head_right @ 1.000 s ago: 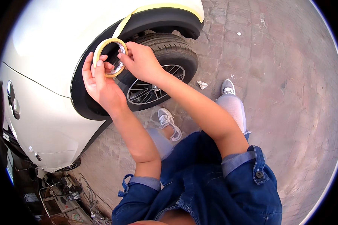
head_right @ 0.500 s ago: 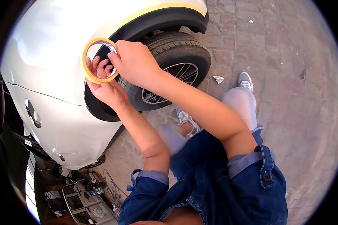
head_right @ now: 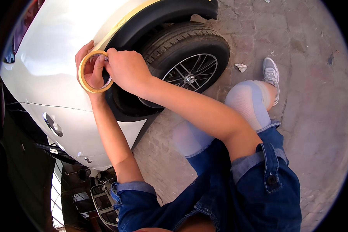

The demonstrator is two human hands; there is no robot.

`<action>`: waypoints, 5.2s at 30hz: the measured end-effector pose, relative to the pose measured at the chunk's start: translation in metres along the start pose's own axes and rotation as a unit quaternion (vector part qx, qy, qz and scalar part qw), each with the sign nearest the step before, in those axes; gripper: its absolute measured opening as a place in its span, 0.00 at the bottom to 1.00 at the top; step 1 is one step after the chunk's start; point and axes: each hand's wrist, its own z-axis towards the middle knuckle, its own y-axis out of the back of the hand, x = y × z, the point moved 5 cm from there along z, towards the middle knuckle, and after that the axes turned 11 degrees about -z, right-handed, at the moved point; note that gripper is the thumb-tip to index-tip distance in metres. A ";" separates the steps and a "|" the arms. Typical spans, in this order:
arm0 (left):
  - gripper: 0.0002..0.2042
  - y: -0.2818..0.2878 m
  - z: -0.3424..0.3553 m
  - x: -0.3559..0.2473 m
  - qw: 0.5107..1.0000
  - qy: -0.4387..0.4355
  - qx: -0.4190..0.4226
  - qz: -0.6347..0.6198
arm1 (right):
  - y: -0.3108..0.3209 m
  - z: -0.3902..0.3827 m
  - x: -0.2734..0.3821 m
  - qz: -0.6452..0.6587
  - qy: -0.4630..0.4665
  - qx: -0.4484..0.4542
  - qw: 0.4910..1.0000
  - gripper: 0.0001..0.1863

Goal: The person applies masking tape along the edge of a white car's rear wheel arch. They carefully smooth the tape onto the vehicle's bodywork, following the curve of the wheel well to create a clean boundary line.

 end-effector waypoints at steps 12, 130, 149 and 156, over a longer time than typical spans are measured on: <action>0.15 0.010 0.032 -0.019 0.995 -0.020 0.087 0.045 | 0.028 0.016 -0.050 -0.040 0.118 -0.388 0.913 0.11; 0.10 0.024 0.053 -0.022 0.914 -0.041 0.299 0.273 | 0.010 0.014 -0.072 -0.136 0.199 -0.321 0.916 0.26; 0.06 0.022 0.055 -0.021 0.919 -0.077 0.294 0.249 | 0.011 0.014 -0.067 -0.129 0.244 -0.317 0.907 0.24; 0.06 0.024 0.054 -0.019 0.925 -0.074 0.294 0.228 | 0.012 0.015 -0.067 -0.122 0.235 -0.310 0.913 0.23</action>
